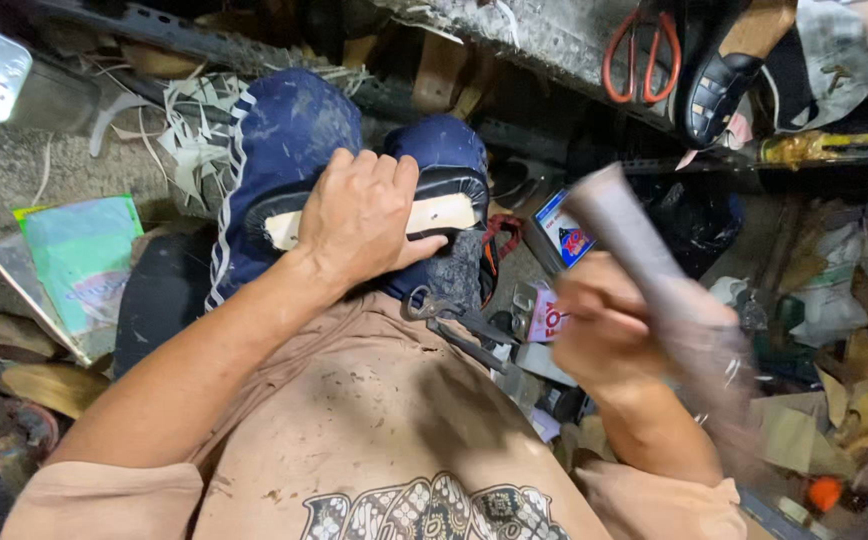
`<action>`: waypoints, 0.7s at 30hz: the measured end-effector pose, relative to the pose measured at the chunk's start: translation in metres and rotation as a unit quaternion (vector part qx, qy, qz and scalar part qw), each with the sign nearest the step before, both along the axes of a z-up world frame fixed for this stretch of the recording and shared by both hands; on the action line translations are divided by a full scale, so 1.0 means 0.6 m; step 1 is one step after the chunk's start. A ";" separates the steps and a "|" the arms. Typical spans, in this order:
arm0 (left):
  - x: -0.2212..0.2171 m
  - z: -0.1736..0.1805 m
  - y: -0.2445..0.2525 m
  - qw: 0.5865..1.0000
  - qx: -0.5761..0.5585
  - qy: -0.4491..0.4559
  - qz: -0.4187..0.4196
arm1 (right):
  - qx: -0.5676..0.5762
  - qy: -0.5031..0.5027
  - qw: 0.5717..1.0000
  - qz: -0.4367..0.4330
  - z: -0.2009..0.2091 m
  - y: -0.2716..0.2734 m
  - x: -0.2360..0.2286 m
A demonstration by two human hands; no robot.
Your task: The person sits on the floor and uses a hammer and a curved metal tool to repeatedly strike the sole of a black sandal held on their lap. They adjust the shoe's position and the tool placement throughout the process.
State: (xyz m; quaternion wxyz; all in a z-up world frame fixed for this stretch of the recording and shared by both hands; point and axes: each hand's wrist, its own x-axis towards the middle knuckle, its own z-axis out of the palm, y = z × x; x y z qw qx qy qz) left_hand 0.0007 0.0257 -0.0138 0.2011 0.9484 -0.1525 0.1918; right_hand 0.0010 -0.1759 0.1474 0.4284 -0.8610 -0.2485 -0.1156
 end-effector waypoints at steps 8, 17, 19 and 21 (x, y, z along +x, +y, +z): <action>0.000 -0.008 -0.003 1.000 -0.007 0.015 -0.001 | -0.259 0.167 0.951 0.031 -0.007 0.068 0.015; -0.011 0.010 0.003 0.998 0.021 0.066 0.013 | -0.294 0.177 0.939 -0.010 -0.087 0.005 0.010; -0.019 0.009 0.007 0.997 0.000 0.063 0.036 | -0.251 0.111 0.961 0.028 -0.021 0.068 0.033; -0.047 0.005 -0.002 0.995 -0.033 0.085 0.039 | -0.215 0.073 0.973 0.050 -0.002 0.070 0.015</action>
